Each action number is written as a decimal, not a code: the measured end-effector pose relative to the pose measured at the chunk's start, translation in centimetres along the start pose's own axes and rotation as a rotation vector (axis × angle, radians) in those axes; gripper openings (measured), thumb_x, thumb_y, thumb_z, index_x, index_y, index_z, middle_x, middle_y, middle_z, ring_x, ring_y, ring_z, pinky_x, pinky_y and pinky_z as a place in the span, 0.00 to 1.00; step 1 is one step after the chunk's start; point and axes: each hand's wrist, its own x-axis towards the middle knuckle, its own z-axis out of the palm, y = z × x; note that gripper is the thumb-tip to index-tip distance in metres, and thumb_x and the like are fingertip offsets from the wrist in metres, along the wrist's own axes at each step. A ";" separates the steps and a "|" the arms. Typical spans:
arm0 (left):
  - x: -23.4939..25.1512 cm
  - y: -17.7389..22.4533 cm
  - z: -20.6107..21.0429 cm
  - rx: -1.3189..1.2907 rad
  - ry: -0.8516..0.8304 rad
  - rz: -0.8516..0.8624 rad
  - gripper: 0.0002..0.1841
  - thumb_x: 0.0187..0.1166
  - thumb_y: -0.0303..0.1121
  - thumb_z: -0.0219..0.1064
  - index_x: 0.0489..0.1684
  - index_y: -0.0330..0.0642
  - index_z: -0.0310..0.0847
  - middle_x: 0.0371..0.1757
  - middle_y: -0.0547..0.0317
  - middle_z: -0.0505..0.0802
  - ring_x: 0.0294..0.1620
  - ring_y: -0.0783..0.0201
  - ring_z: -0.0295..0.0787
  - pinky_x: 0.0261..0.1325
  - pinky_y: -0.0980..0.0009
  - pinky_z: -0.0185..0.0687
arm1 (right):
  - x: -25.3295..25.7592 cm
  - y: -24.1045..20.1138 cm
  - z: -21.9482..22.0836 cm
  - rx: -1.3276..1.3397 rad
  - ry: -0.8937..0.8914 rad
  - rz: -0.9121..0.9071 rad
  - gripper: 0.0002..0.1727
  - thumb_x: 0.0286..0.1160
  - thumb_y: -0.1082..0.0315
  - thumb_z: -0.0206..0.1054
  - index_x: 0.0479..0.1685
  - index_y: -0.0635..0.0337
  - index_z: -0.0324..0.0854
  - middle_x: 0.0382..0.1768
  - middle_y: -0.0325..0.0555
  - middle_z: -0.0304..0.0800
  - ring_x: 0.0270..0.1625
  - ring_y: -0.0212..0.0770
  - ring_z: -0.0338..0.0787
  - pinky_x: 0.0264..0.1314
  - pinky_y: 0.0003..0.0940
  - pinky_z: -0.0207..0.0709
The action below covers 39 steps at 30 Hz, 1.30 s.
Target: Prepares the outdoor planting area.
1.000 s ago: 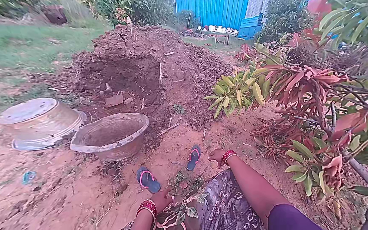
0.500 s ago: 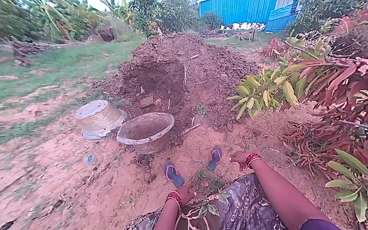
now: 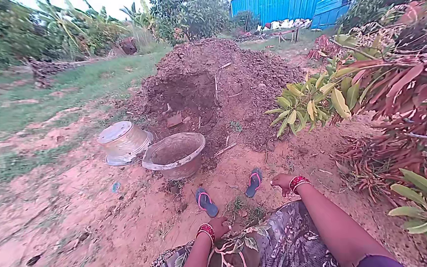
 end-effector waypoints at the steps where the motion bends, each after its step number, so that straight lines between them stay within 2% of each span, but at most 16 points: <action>1: 0.1 -0.1 0.0 0.003 -0.002 -0.001 0.33 0.93 0.48 0.56 0.93 0.40 0.59 0.81 0.34 0.81 0.85 0.40 0.74 0.90 0.42 0.60 | 0.0 0.0 0.0 0.009 -0.003 0.000 0.26 0.96 0.49 0.51 0.77 0.58 0.74 0.49 0.55 0.84 0.31 0.41 0.81 0.40 0.39 0.79; 3: 0.2 -0.2 0.1 0.009 0.000 0.003 0.33 0.93 0.48 0.56 0.93 0.40 0.60 0.81 0.34 0.81 0.85 0.41 0.75 0.90 0.42 0.60 | 0.1 0.1 0.0 0.020 -0.007 -0.003 0.25 0.96 0.49 0.51 0.77 0.58 0.74 0.49 0.54 0.84 0.30 0.39 0.80 0.37 0.38 0.78; 7: -0.1 -0.1 -0.1 0.010 -0.005 0.005 0.33 0.94 0.47 0.56 0.93 0.39 0.59 0.81 0.34 0.81 0.86 0.41 0.74 0.90 0.42 0.59 | 0.1 0.2 0.0 0.025 -0.003 -0.009 0.25 0.96 0.49 0.51 0.75 0.58 0.74 0.41 0.51 0.82 0.26 0.38 0.78 0.34 0.36 0.77; 9: -0.1 0.0 -0.1 0.012 -0.007 0.007 0.33 0.94 0.48 0.56 0.93 0.39 0.59 0.81 0.34 0.81 0.86 0.41 0.74 0.90 0.42 0.59 | 0.1 0.2 0.0 0.032 -0.005 -0.002 0.26 0.96 0.49 0.50 0.76 0.59 0.74 0.43 0.52 0.82 0.28 0.39 0.79 0.36 0.37 0.78; 13: -0.1 -0.1 -0.1 0.011 -0.001 0.014 0.33 0.94 0.47 0.56 0.93 0.39 0.58 0.81 0.33 0.81 0.86 0.40 0.74 0.90 0.43 0.60 | 0.4 0.3 0.1 0.030 -0.002 -0.002 0.26 0.96 0.49 0.50 0.76 0.59 0.74 0.41 0.52 0.82 0.27 0.39 0.78 0.36 0.37 0.78; 19: -0.4 0.0 -0.2 0.000 0.000 0.007 0.33 0.94 0.48 0.56 0.93 0.39 0.59 0.81 0.34 0.81 0.86 0.41 0.74 0.90 0.42 0.59 | 0.2 0.0 0.2 0.030 -0.002 0.010 0.25 0.96 0.49 0.51 0.75 0.59 0.75 0.46 0.54 0.84 0.28 0.38 0.79 0.36 0.37 0.78; 29: -0.1 -0.1 -0.1 -0.004 0.010 0.022 0.33 0.93 0.47 0.56 0.93 0.39 0.59 0.81 0.33 0.81 0.85 0.40 0.75 0.90 0.42 0.60 | -0.1 -0.1 0.0 0.018 0.003 0.014 0.26 0.96 0.50 0.50 0.76 0.59 0.73 0.41 0.53 0.81 0.30 0.41 0.80 0.39 0.39 0.79; 37: 0.1 -0.1 -0.1 -0.010 0.011 0.020 0.33 0.93 0.48 0.57 0.94 0.41 0.59 0.81 0.34 0.81 0.84 0.40 0.76 0.89 0.42 0.61 | -0.1 0.1 0.1 0.061 -0.008 0.003 0.25 0.96 0.50 0.51 0.76 0.59 0.74 0.43 0.52 0.82 0.28 0.39 0.79 0.36 0.37 0.78; 39: 0.0 -0.1 -0.1 -0.013 0.012 0.022 0.33 0.93 0.47 0.57 0.93 0.40 0.59 0.81 0.34 0.81 0.84 0.39 0.75 0.89 0.42 0.61 | -0.1 0.1 0.1 0.063 -0.007 0.007 0.25 0.96 0.50 0.51 0.74 0.60 0.75 0.38 0.50 0.80 0.28 0.40 0.80 0.37 0.38 0.80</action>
